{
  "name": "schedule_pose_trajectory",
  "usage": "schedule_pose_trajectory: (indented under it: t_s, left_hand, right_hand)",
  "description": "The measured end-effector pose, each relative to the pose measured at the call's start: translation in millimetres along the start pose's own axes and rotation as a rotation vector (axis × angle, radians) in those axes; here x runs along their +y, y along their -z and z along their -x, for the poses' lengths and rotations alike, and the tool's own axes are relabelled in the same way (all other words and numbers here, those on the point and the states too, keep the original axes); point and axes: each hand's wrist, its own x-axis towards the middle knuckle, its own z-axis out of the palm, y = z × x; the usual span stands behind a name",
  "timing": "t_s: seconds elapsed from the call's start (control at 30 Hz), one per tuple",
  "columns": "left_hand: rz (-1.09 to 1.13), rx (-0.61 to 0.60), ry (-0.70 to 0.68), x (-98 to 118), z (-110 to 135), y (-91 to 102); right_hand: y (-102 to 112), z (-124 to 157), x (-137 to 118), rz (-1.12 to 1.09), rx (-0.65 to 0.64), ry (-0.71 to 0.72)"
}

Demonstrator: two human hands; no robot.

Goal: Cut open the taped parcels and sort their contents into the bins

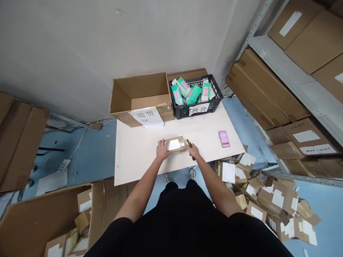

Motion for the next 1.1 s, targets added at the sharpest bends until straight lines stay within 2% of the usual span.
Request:
schedule_pose_trajectory:
  t_s: [0.07,0.17,0.27,0.33,0.4,0.47,0.53,0.6,0.67,0.73,0.8,0.93,0.97,1.03,1.1]
  left_hand:
    - [-0.008,-0.016,-0.034,-11.0,-1.4,3.2]
    - [-0.02,0.025,0.046,-16.1,11.7,-5.7]
    - [-0.033,0.025,0.073,-5.2,35.6,-26.1]
    - [-0.027,-0.005,-0.016,4.8,46.2,-36.8]
    - [-0.022,-0.008,-0.085,10.7,44.9,-37.8]
    - [-0.038,0.016,-0.126,10.0,29.8,-27.3]
    - [-0.076,0.018,-0.219,4.7,4.6,-9.8]
    - [-0.115,-0.046,-0.405,-2.1,-22.8,6.7]
    - [-0.139,-0.147,-0.567,-7.8,-43.6,15.2]
    - [-0.143,-0.207,-0.601,-10.3,-51.1,12.0]
    - [-0.125,-0.177,-0.491,-7.3,-43.6,-2.5]
    - [-0.081,0.01,-0.065,18.6,-2.5,-47.8]
    - [-0.07,0.04,-0.004,26.7,7.3,-57.8]
    - [-0.052,0.081,0.06,40.7,20.9,-70.8]
    - [-0.044,0.095,0.099,50.1,24.7,-73.9]
  right_hand:
    - [-27.5,-2.1,-13.6,0.087,0.087,-0.046]
    - [-53.4,-16.7,-41.0,0.153,0.201,-0.083]
    - [-58.9,-41.5,-75.5,0.156,0.231,-0.065]
    - [-55.5,-57.1,-96.1,0.16,0.219,-0.003]
    - [-47.7,-66.4,-105.9,0.149,0.205,0.062]
    - [-36.8,-66.3,-98.6,0.125,0.213,0.088]
    - [-26.6,-56.1,-74.4,0.097,0.209,0.075]
    - [-21.9,-39.6,-41.1,0.07,0.133,0.07]
    - [-23.4,-23.8,-11.7,0.105,0.046,0.063]
    - [-27.0,-16.0,3.0,0.174,0.062,0.043]
    - [-27.5,-19.6,-1.2,0.231,0.137,0.026]
    - [-12.9,-46.7,-40.2,0.237,0.256,0.026]
    - [-7.4,-52.7,-47.8,0.195,0.261,0.031]
    - [3.5,-58.6,-52.1,0.057,0.21,0.046]
    - [12.1,-54.8,-41.0,-0.085,0.092,0.071]
